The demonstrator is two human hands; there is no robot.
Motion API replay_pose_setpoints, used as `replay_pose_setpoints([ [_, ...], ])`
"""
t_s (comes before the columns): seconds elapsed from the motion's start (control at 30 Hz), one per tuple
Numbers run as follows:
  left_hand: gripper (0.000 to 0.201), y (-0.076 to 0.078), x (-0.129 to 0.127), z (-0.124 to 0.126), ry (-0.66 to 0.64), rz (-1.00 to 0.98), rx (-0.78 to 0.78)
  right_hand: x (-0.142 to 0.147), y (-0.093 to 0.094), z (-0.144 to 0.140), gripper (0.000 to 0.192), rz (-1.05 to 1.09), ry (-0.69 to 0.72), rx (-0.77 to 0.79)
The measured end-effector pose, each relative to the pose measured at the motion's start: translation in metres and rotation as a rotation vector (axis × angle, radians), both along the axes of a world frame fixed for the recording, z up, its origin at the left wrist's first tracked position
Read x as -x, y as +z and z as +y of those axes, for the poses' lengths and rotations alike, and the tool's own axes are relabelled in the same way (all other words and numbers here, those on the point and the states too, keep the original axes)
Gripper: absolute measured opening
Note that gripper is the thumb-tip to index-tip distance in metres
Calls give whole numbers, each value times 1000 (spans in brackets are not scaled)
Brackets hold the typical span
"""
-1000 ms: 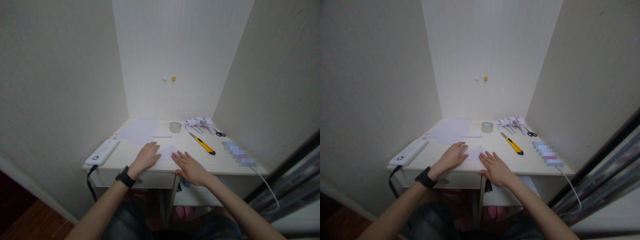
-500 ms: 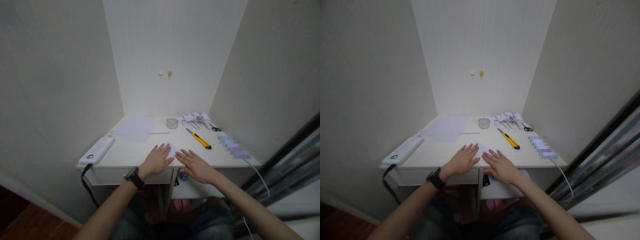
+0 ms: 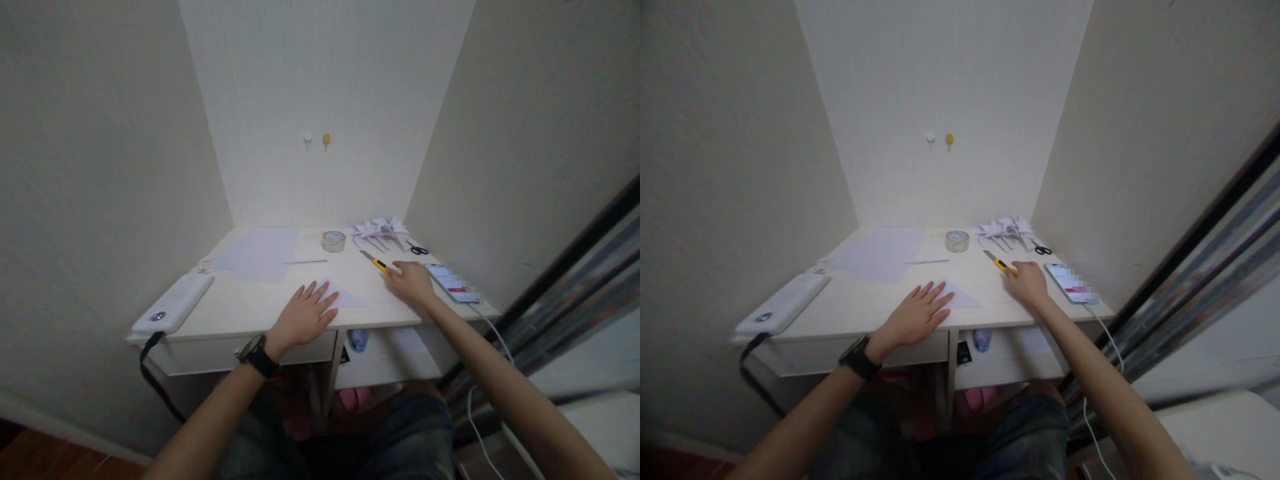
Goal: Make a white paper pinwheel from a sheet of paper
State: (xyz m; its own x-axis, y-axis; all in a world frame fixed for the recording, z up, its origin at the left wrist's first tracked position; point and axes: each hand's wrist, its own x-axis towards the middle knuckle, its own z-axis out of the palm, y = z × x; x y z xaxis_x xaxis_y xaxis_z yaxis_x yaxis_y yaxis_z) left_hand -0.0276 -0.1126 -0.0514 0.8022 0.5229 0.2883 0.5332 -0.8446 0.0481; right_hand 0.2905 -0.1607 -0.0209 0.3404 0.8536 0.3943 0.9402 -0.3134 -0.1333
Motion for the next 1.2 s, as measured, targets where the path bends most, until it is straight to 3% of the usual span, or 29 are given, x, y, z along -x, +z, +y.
replay_pose_setpoints([
  [0.17, 52, 0, 0, 2, -3, -52, -5, 6, 2, 36, 56, 20, -90, 148],
  [0.3, 53, 6, -2, 5, 10, -66, -21, 6, -2, 43, 48, 27, -125, 166],
  [0.43, 54, 11, -3, 13, 9, -22, 34, -2, 4, 29, 44, 50, -116, 153],
  [0.63, 59, 7, -3, 17, 47, -53, 89, -5, 12, -21, 34, 44, 309, 132],
  [0.73, 53, 7, -3, 16, 24, -59, 84, 3, 10, -36, 33, 53, 425, 176],
  [1.0, 51, 8, -4, 18, 25, -30, 74, 11, 3, -33, 33, 69, 437, 187],
  [1.2, 51, 13, -5, 13, 38, -2, 58, 13, 4, -34, 34, 55, 361, 196],
])
